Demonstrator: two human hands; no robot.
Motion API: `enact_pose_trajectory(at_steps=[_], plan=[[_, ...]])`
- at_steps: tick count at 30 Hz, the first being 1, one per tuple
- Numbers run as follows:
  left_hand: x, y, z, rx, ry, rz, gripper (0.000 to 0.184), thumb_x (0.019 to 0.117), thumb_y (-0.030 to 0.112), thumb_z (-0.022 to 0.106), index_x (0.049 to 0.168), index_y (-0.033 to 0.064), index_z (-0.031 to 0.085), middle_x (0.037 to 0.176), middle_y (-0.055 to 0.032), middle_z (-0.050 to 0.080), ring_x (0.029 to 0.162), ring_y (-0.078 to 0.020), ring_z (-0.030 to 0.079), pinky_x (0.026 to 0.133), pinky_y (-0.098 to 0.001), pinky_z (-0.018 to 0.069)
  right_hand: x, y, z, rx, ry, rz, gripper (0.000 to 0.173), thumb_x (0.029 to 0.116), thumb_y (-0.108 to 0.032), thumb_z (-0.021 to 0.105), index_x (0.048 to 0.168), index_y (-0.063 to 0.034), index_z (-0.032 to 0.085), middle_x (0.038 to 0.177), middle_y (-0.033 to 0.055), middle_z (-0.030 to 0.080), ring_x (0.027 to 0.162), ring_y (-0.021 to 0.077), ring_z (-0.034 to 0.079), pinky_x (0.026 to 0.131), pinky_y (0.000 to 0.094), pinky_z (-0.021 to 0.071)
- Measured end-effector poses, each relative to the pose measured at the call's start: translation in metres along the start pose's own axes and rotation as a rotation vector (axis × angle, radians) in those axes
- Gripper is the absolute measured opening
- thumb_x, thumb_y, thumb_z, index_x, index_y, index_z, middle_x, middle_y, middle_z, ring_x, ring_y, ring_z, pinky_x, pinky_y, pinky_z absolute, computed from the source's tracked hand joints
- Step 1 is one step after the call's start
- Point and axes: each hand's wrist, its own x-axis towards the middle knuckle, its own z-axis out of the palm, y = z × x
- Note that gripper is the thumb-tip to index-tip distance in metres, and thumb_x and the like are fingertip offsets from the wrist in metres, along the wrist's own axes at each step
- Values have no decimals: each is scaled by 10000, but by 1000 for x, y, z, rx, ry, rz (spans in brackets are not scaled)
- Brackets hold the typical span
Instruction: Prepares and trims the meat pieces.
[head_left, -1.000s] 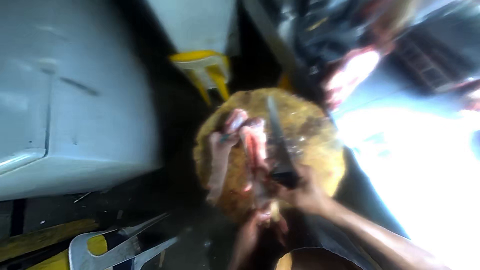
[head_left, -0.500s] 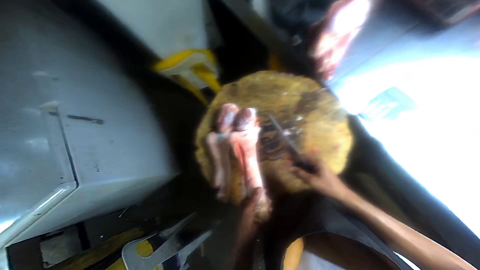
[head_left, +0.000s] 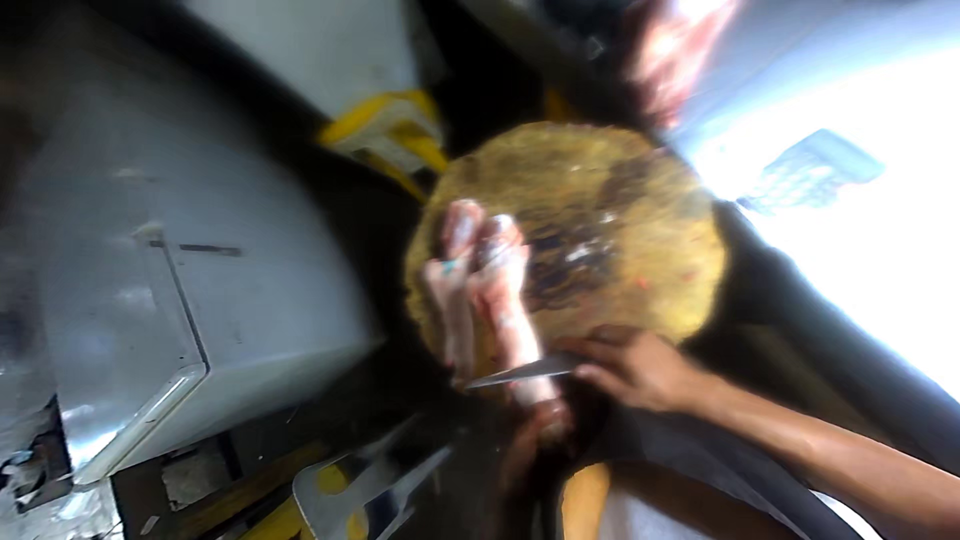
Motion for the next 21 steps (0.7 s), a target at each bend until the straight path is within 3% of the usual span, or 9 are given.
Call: enact_pose_trajectory(at_steps=[5,7,12,17,19,21], plan=[[-6,6,11,253,181,-27,300,818,81,677,1094,17,580,796,-9,677,725,-73,673,706,-234,582,32,32,-4,-97,-35,353,632,1048,-651,308,1448,-260,603,1056,164,730,932,369,714,797,586,560],[-8,10,15,317,221,-42,327,826,68,680,1128,6,573,842,3,687,769,-51,677,743,-222,583,42,42,-8,-129,-42,450,671,1033,-690,277,1458,-273,588,993,164,727,904,381,711,792,606,546],[-9,15,13,383,240,-56,423,842,61,716,1216,-31,542,918,-20,698,830,-54,687,786,-234,588,37,24,-12,-166,17,224,633,1035,-670,325,1436,-279,619,976,119,737,876,308,714,767,525,569],[-3,13,3,521,260,-91,496,817,84,766,1246,-39,549,933,-33,693,823,-53,678,776,-239,585,69,54,-17,-176,-41,436,629,1037,-671,314,1466,-295,578,1008,159,735,908,388,716,781,613,557],[-1,15,2,534,270,-117,463,818,74,763,1222,-23,558,893,-18,682,762,-39,661,716,-221,574,71,51,-19,-180,-53,426,654,1034,-683,291,1477,-288,566,1008,152,728,907,374,714,782,598,559],[0,16,-2,553,268,-120,472,819,80,767,1228,-27,556,908,-16,683,781,-31,665,737,-216,576,65,45,-15,-174,-46,345,650,1034,-676,301,1457,-277,591,977,142,732,879,354,717,766,577,563]])
